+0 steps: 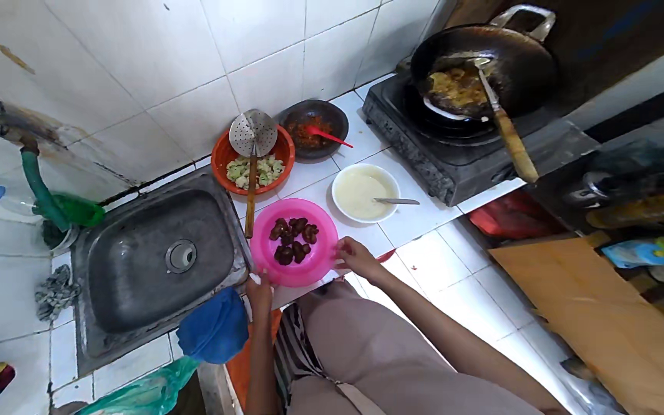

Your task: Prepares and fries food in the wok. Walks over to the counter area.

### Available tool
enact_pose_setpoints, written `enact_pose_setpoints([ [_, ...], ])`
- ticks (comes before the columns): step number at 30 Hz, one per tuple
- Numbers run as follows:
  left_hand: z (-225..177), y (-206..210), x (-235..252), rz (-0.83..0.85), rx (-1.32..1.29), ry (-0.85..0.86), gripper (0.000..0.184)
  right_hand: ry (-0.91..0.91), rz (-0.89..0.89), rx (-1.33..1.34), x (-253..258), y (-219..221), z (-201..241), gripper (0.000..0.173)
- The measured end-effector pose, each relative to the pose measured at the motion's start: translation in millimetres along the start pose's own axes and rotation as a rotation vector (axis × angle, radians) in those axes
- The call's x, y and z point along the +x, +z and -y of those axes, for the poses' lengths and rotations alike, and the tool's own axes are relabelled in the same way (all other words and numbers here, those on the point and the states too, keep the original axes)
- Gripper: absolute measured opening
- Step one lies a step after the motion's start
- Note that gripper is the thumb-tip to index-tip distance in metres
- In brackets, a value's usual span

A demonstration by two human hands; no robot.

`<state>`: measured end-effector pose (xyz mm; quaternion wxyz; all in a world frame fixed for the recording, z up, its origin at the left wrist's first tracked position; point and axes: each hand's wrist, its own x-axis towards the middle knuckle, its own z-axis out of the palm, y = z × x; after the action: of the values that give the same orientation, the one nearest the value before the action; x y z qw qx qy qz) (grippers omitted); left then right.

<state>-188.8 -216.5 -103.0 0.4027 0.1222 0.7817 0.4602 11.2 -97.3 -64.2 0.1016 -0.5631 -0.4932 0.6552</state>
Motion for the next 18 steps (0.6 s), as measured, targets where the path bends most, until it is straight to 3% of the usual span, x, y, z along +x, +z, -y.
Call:
enact_pose_setpoints([
  [7,-3.7,7.1,12.1,0.013,-0.078,0.045,0.032,-0.027,-0.095,0.273,8.4,-1.8,-12.2,0.037],
  [12,9.0,8.5,3.1,0.004,-0.09,0.071,0.032,-0.051,0.019,0.102,9.8,-5.3,-22.9,0.04],
  [16,-6.3,7.9,-17.3,0.003,-0.132,0.022,0.029,-0.009,0.005,0.013,6.8,-9.3,-16.1,0.037],
  [18,-17.0,5.4,-29.1,-0.008,-0.162,0.044,0.03,-0.09,-0.01,0.003,0.0,-13.0,-11.4,0.035],
])
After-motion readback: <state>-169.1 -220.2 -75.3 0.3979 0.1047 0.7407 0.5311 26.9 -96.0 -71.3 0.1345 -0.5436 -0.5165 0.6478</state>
